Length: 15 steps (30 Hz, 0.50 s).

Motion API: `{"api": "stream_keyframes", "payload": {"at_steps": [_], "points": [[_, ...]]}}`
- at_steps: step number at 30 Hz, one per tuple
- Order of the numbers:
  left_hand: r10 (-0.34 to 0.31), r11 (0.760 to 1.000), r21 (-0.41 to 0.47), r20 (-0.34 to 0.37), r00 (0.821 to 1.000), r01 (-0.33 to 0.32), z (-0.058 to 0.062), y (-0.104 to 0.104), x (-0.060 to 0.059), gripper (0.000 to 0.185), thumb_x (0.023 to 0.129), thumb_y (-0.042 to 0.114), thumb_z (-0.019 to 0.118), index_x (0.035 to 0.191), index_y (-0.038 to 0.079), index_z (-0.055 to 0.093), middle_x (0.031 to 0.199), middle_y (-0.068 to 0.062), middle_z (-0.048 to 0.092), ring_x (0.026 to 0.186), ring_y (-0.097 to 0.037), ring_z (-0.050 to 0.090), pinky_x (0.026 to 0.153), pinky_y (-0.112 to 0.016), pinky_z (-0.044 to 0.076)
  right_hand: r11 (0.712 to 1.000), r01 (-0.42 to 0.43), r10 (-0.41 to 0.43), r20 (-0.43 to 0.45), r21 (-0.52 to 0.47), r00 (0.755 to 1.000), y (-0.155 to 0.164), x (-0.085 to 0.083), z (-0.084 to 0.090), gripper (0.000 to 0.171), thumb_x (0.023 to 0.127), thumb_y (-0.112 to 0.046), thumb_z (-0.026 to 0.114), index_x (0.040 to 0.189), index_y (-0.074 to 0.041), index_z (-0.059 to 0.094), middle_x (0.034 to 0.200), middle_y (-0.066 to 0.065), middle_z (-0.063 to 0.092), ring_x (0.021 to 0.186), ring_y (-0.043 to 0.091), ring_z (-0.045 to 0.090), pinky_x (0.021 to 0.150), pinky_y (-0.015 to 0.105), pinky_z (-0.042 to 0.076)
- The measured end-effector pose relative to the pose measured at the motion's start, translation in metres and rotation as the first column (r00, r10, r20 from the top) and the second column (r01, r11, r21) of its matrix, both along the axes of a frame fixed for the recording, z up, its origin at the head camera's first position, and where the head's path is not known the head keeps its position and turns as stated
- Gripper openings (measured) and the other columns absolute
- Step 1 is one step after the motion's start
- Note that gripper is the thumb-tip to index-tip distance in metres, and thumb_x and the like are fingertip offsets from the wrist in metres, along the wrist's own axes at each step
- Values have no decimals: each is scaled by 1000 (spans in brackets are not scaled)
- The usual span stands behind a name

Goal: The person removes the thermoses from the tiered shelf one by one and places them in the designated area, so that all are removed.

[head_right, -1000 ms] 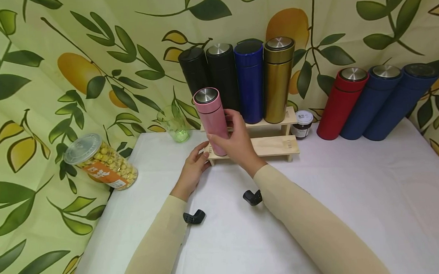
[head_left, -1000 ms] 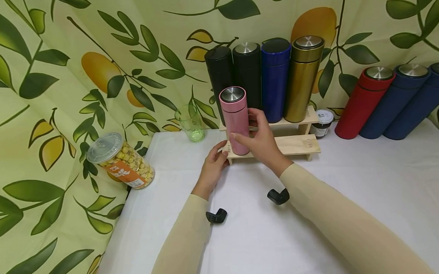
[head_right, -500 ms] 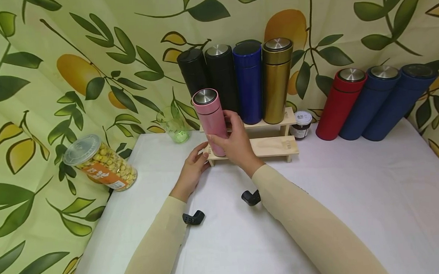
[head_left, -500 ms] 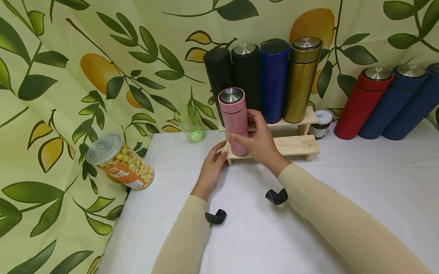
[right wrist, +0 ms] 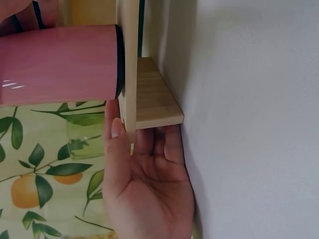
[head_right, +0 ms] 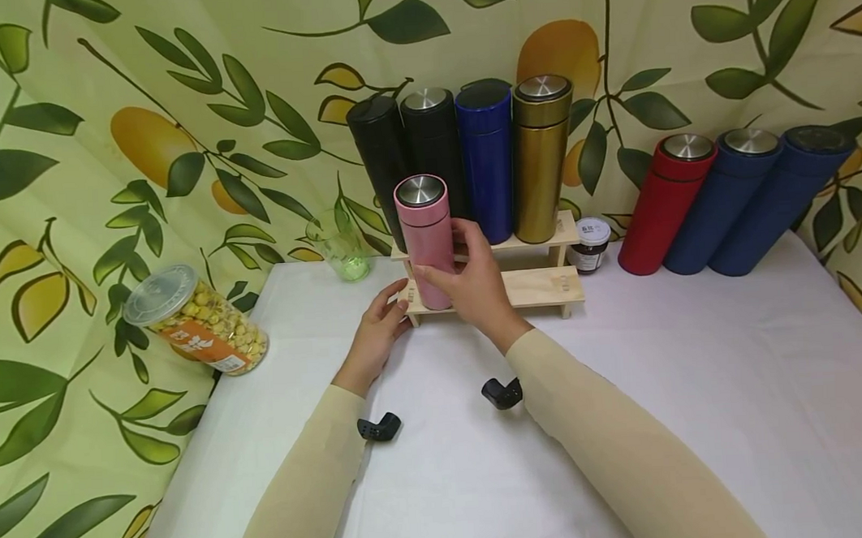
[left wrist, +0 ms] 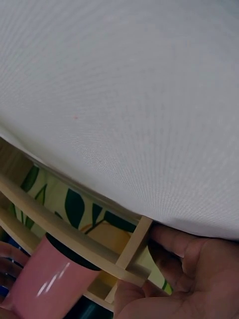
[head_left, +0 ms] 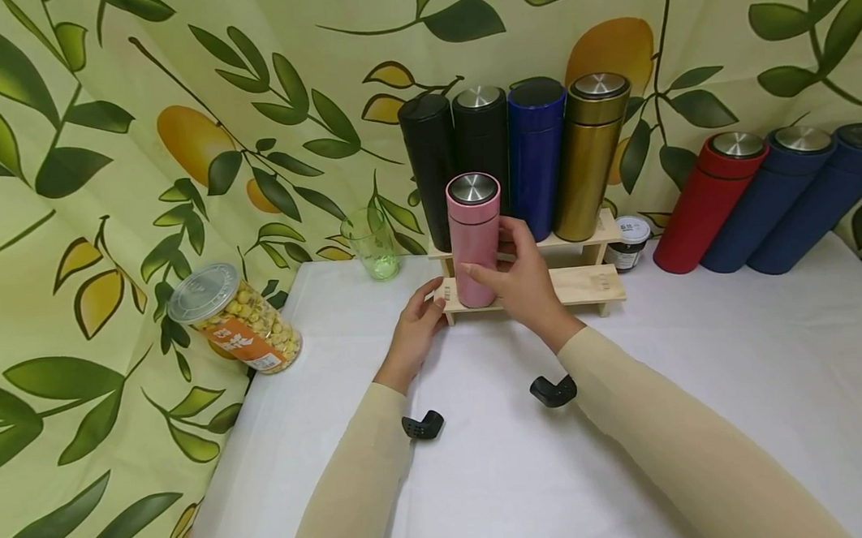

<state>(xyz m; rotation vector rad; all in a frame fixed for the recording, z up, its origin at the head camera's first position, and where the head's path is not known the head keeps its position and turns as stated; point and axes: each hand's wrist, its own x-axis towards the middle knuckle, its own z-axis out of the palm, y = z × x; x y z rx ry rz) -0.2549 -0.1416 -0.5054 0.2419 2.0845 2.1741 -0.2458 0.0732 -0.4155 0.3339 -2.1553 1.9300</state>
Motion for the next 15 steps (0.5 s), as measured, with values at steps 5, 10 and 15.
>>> {"api": "stream_keyframes", "payload": {"at_steps": [5,10,15], "points": [[8,1000,-1,10,1000,-8,1,1,-1,47,116,12,55,163,12,51,154,-22,56,139,-32,58,111,-39,53,1000,10,-10,2,16,1000,11,7,0,79,95,-15,89,158,-5,42,144,14,55,131,30,57,114,51,51],[24,1000,-11,28,999,-24,1,1,-1,47,116,11,55,162,12,52,152,-23,57,139,-32,58,112,-40,53,998,33,-32,-17,54,999,22,17,0,79,95,-16,90,158,-7,43,144,13,56,130,29,57,114,53,51],[31,999,-33,43,999,-29,2,1,0,46,116,14,56,162,15,53,146,-21,62,137,-31,60,111,-41,53,995,63,-60,-39,82,997,34,30,3,77,94,-13,90,156,-6,45,141,12,58,127,28,57,111,50,52]]}}
